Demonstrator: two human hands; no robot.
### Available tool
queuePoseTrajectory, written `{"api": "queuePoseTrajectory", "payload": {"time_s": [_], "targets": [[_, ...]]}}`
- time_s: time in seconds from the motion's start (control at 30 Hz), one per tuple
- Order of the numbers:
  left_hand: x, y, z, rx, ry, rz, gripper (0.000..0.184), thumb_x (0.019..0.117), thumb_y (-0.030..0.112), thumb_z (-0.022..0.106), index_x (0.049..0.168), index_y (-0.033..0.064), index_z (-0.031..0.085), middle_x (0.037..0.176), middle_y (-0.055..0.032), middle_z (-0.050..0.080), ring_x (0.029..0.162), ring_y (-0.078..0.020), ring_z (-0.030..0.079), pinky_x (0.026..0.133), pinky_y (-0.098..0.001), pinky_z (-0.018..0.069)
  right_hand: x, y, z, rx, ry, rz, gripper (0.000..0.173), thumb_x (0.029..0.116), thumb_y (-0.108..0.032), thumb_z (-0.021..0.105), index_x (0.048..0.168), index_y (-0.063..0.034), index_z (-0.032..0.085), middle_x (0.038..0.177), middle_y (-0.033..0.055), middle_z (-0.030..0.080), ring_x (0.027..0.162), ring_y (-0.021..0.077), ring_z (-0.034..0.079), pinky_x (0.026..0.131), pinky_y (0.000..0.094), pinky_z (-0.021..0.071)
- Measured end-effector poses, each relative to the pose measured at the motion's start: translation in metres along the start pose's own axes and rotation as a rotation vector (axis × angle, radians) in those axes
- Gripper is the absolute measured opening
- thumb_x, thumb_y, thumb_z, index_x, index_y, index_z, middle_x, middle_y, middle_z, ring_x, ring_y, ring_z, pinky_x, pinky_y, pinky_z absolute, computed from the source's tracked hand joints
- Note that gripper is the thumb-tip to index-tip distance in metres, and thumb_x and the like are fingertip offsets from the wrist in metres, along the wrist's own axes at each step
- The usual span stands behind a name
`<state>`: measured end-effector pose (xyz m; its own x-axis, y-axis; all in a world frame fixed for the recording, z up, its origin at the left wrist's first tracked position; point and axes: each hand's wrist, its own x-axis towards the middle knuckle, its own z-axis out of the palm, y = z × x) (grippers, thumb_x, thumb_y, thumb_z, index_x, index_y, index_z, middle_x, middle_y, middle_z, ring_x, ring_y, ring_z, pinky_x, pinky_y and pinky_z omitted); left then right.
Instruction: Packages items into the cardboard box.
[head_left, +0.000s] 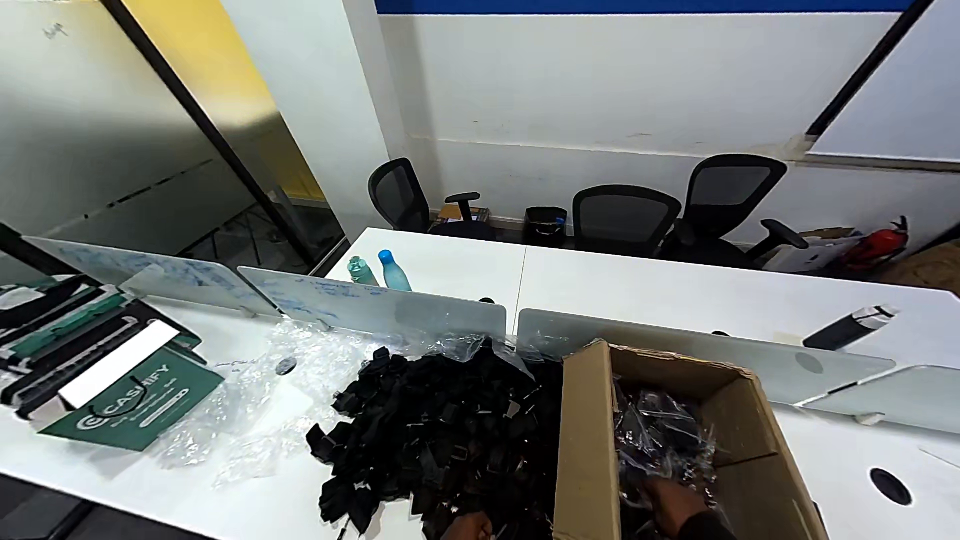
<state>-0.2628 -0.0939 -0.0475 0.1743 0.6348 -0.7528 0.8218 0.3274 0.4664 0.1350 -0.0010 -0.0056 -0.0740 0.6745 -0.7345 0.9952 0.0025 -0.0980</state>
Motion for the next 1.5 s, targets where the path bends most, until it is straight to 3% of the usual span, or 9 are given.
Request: {"api": "queuePoseTrajectory", "payload": {"time_s": [0.23, 0.4, 0.53, 0.7, 0.87, 1.0, 1.13, 1.27, 1.5], "targets": [[0.027, -0.023, 0.000, 0.000, -0.009, -0.138, 0.040, 0.1023, 0.034, 0.058, 0.130, 0.0058, 0.065, 0.124, -0.0189, 0.070, 0.122, -0.0347, 0.064, 0.108, -0.0574, 0.0471, 0.005, 0.026, 0.018, -0.011, -0.177, 0.002, 0.031, 0.0973, -0.028, 0.063, 0.121, -0.0100, 0.071, 0.124, 0.0214, 0.069, 0.119, 0.0431, 0.064, 0.099, 0.0695, 0.0458], [0.047, -0.026, -0.004, -0.136, 0.184, -0.252, 0.048, 0.0986, 0.026, 0.065, 0.142, 0.0059, 0.057, 0.135, -0.0160, 0.065, 0.128, -0.0318, 0.061, 0.111, -0.0518, 0.0461, -0.010, 0.021, 0.011, 0.099, -0.159, -0.062, 0.047, 0.0925, -0.030, 0.073, 0.135, -0.0111, 0.064, 0.131, 0.0198, 0.066, 0.125, 0.0405, 0.061, 0.104, 0.0678, 0.0433], [0.065, -0.025, -0.006, -0.192, 0.373, -0.249, 0.050, 0.0965, 0.024, 0.067, 0.142, 0.0073, 0.057, 0.144, -0.0182, 0.057, 0.132, -0.0317, 0.057, 0.112, -0.0485, 0.0462, -0.036, 0.004, -0.010, 0.214, 0.202, -0.028, 0.039, 0.0984, -0.034, 0.064, 0.128, -0.0092, 0.068, 0.126, 0.0171, 0.069, 0.117, 0.0376, 0.065, 0.104, 0.0644, 0.0450], [0.067, 0.001, -0.012, -0.160, 0.356, -0.093, 0.047, 0.0963, 0.025, 0.067, 0.139, 0.0075, 0.061, 0.147, -0.0208, 0.052, 0.135, -0.0343, 0.053, 0.114, -0.0469, 0.0444, -0.054, -0.028, -0.015, 0.457, 0.804, -0.354, 0.024, 0.0922, -0.023, 0.068, 0.104, -0.0021, 0.073, 0.099, 0.0152, 0.073, 0.088, 0.0320, 0.072, 0.082, 0.0553, 0.0578], [0.070, 0.037, 0.000, -0.106, 0.217, 0.134, 0.046, 0.1000, 0.027, 0.064, 0.136, -0.0001, 0.059, 0.133, -0.0224, 0.062, 0.118, -0.0335, 0.065, 0.107, -0.0475, 0.0503, -0.051, -0.070, -0.003, 0.478, 0.814, -0.698, 0.021, 0.0970, -0.025, 0.065, 0.100, -0.0060, 0.074, 0.102, 0.0116, 0.074, 0.096, 0.0282, 0.071, 0.086, 0.0525, 0.0569], [0.089, 0.053, 0.025, 0.091, 0.323, 0.244, 0.051, 0.0968, 0.023, 0.065, 0.146, 0.0133, 0.056, 0.159, -0.0182, 0.042, 0.145, -0.0408, 0.041, 0.115, -0.0554, 0.0408, -0.036, -0.101, 0.027, 0.321, 0.735, -0.824, 0.019, 0.0973, -0.028, 0.064, 0.098, -0.0126, 0.075, 0.100, 0.0051, 0.076, 0.094, 0.0225, 0.072, 0.090, 0.0521, 0.0530], [0.112, 0.063, 0.017, 0.274, 0.183, 0.104, 0.065, 0.1003, 0.018, 0.060, 0.159, 0.0318, 0.038, 0.171, -0.0081, 0.021, 0.153, -0.0446, 0.023, 0.110, -0.0684, 0.0382, -0.029, -0.114, 0.030, 0.111, 0.764, -0.772, 0.019, 0.0956, -0.033, 0.062, 0.097, -0.0186, 0.075, 0.097, -0.0008, 0.076, 0.089, 0.0183, 0.072, 0.086, 0.0477, 0.0541], [0.120, 0.058, 0.000, 0.290, 0.107, 0.029, 0.061, 0.0954, 0.019, 0.070, 0.152, 0.0191, 0.049, 0.163, -0.0124, 0.037, 0.150, -0.0462, 0.030, 0.108, -0.0712, 0.0383, -0.025, -0.111, 0.031, 0.135, 0.769, -0.769, 0.020, 0.0959, -0.033, 0.061, 0.096, -0.0184, 0.075, 0.094, -0.0005, 0.076, 0.087, 0.0175, 0.071, 0.085, 0.0454, 0.0541], [0.089, 0.028, -0.008, -0.156, 0.199, 0.015, 0.046, 0.0925, 0.015, 0.072, 0.135, 0.0041, 0.058, 0.131, -0.0217, 0.065, 0.124, -0.0363, 0.063, 0.109, -0.0542, 0.0478, -0.027, -0.111, 0.029, 0.142, 0.765, -0.769, 0.020, 0.0959, -0.033, 0.061, 0.094, -0.0185, 0.075, 0.093, -0.0009, 0.075, 0.086, 0.0171, 0.071, 0.085, 0.0450, 0.0541]]}}
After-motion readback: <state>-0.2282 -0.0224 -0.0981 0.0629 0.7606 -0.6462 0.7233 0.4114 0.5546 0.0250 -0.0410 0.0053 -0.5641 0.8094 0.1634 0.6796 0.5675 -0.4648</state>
